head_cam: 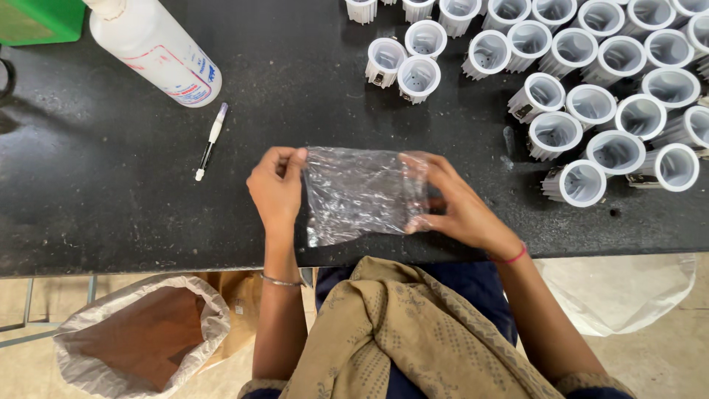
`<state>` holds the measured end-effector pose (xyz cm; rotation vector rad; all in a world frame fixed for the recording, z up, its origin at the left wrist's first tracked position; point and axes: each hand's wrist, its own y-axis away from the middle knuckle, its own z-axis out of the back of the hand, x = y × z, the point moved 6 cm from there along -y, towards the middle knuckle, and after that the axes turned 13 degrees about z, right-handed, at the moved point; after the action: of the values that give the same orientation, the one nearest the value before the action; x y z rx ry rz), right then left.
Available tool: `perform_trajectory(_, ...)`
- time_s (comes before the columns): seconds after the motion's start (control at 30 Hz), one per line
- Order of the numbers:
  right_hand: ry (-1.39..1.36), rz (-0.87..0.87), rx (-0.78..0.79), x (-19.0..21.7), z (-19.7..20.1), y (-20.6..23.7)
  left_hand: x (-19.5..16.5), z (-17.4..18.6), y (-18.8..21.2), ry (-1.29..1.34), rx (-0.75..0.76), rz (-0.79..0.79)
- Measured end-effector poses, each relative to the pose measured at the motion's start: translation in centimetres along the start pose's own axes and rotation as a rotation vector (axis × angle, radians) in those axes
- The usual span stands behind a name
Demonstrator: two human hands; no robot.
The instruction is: The person sits at a work table and packs small white plastic components into clear plastic bags one at a time, pressing each item into a bag and setting the bagged item with the pile of finished pieces. The person repeats this packing cycle continuously across the episode.
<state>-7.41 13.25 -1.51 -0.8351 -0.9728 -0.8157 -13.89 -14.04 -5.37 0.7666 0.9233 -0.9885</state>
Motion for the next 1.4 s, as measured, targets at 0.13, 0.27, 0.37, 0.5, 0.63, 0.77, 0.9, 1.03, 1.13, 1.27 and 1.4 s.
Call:
perform_trajectory(0.13,0.048,0.080,-0.002,0.1,-1.3,-1.6,-6.0,1.3,3.9,-0.126,-0.269,-0.476)
perform_trajectory(0.27,0.153,0.128,-0.035,-0.5,-2.6,-3.4,-6.9,-2.5,7.9,-0.084,0.063,-0.264)
perform_trajectory(0.37,0.298,0.267,-0.006,-0.4,-2.9,-4.5,-7.5,-5.1,8.9,-0.244,0.091,-0.323)
perform_trajectory(0.5,0.578,0.257,-0.285,-1.3,1.8,-5.6,-7.0,-4.6,8.0,-0.273,0.020,-0.384)
perform_trajectory(0.63,0.911,0.329,-0.366,-2.8,5.9,-7.7,-6.6,-4.7,7.9,-0.238,0.054,-0.398)
perform_trajectory(0.77,0.910,0.318,-0.392,-4.5,6.9,-7.1,-6.9,-5.0,8.0,-0.214,0.042,-0.370)
perform_trajectory(0.9,-0.015,-0.084,-0.384,-8.2,6.8,-3.4,-7.3,-5.0,7.7,-0.192,0.029,-0.354)
perform_trajectory(1.03,-0.515,-0.222,-0.258,-9.7,3.2,-0.2,-8.0,-5.9,8.4,-0.168,0.063,-0.370)
perform_trajectory(1.13,-0.599,-0.250,-0.204,-11.0,1.3,0.0,-8.8,-6.6,9.7,-0.160,0.106,-0.415)
perform_trajectory(1.27,-0.699,-0.298,-0.263,-12.3,0.2,-0.6,-9.6,-6.7,11.3,-0.184,0.125,-0.472)
perform_trajectory(1.4,-0.781,-0.302,-0.361,-12.3,-1.2,-0.5,-9.8,-7.1,12.9,-0.273,0.101,-0.560)
